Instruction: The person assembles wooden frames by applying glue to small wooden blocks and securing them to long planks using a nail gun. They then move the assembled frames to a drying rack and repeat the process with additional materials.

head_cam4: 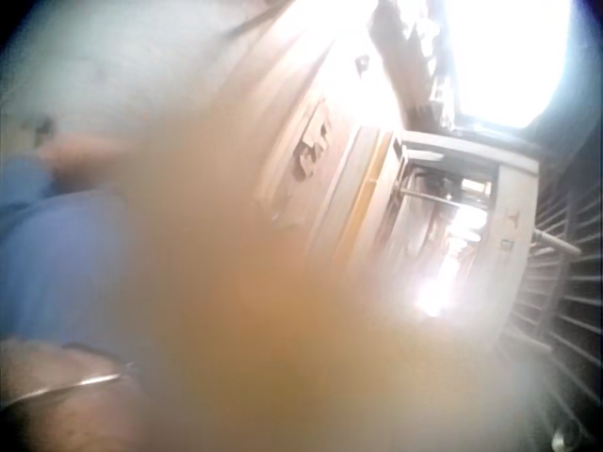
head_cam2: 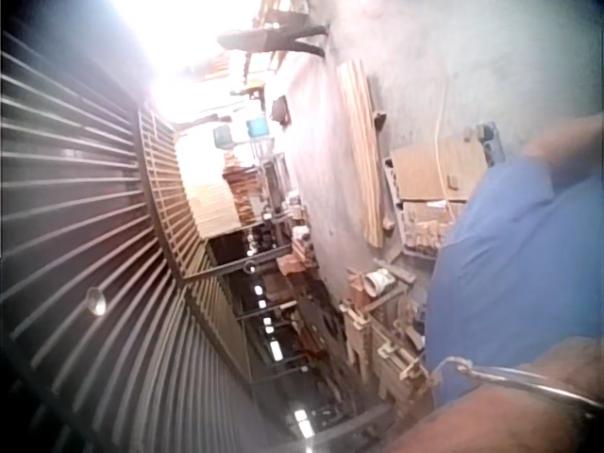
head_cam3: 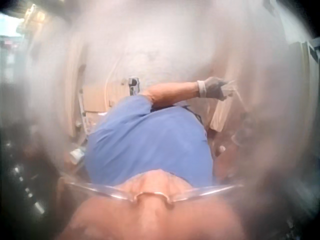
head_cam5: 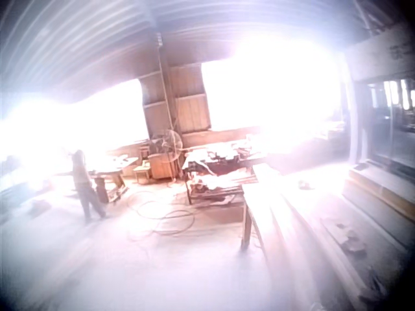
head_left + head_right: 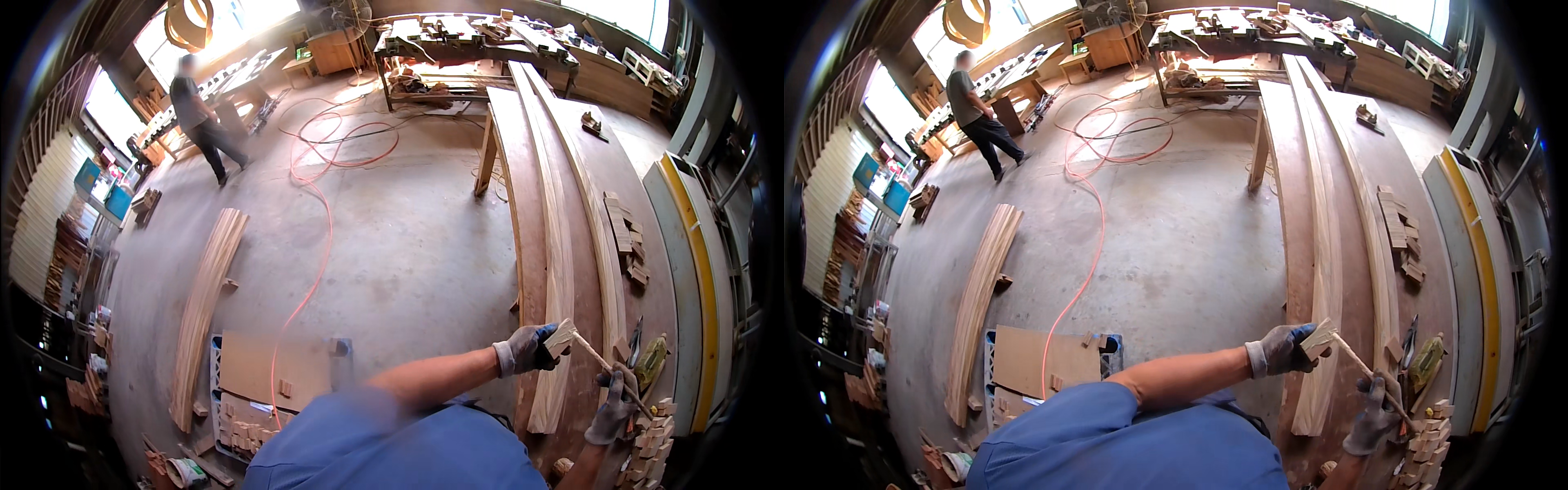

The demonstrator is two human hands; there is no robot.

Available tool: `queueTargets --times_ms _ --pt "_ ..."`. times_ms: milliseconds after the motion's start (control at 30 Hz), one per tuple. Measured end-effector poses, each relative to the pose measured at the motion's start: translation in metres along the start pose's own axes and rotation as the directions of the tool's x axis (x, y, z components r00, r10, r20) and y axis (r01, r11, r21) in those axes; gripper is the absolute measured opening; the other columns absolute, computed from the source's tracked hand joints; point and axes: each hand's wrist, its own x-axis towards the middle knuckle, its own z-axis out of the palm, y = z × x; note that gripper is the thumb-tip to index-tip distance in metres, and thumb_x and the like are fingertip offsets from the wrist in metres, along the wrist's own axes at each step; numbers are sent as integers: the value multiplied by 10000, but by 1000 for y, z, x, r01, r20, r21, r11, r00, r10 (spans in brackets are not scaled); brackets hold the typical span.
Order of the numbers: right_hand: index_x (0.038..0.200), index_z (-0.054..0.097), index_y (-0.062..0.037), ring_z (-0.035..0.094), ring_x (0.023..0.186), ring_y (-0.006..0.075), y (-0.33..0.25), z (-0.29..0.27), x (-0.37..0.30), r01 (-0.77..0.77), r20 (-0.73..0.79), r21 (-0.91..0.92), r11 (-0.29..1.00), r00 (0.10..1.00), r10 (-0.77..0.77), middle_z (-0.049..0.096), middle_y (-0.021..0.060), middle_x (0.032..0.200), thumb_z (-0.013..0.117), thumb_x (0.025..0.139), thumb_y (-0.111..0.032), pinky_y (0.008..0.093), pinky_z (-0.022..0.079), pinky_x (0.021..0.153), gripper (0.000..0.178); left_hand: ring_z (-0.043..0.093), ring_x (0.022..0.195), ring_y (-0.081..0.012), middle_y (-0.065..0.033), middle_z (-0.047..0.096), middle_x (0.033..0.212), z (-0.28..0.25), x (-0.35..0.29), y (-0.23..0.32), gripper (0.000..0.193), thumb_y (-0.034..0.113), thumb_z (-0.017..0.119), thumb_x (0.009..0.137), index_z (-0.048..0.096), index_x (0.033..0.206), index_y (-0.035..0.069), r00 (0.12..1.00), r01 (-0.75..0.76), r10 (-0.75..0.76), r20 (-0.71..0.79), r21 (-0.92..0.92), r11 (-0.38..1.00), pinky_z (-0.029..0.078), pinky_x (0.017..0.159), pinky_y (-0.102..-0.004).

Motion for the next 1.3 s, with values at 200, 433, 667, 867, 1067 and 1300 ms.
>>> queueTargets --times_ms 200,433,667,867,1067,1300 --pt "1168 703 44 700 798 173 16 -14 -2 1 61 3 1000 998 -2 716 108 945 623 1044 -155 303 578 705 247 647 806 -188 -85 704 1094 5 4 -7 389 387 451 1150 643 1302 85 998 47 -52 -45 -109 993 531 662 -302" --pt "1156 693 63 701 792 179 -1 -9 -9 7 22 -8 1000 1000 -7 714 120 965 612 1050 -143 317 597 723 245 664 853 -190 -89 708 1122 -1 14 -13 411 396 423 1160 638 1325 87 999 44 -45 -18 -45 998 556 714 -321" --pt "1182 705 36 713 821 182 2 -12 -9 12 -23 -14 1000 1000 -12 741 115 975 597 1073 -161 330 589 795 250 652 834 -198 -97 705 1138 -4 13 -13 462 446 433 1150 629 1360 84 997 72 -72 -5 -68 995 547 716 -332" --pt "1172 701 33 658 815 162 2 -11 -11 14 -78 -19 1000 997 -15 710 85 970 616 1060 -208 318 537 789 278 676 870 -194 -99 718 1150 -5 19 -13 394 377 484 1146 636 1358 82 991 120 -126 -48 -115 986 572 726 -332" --pt "1110 736 8 701 795 165 27 -26 -22 90 -189 18 996 978 -85 755 90 947 662 1041 -188 309 575 745 220 705 995 -243 -146 716 1230 -7 38 -14 395 300 540 1110 598 1392 30 978 207 -209 17 -219 954 594 785 -371" --pt "1131 738 44 740 903 157 -23 -63 -59 40 -308 75 996 951 -15 765 92 1009 675 1024 -72 299 612 820 170 735 932 -159 -107 772 1186 32 70 -56 421 -39 697 951 623 1358 39 977 123 -195 90 506 854 616 774 -291"
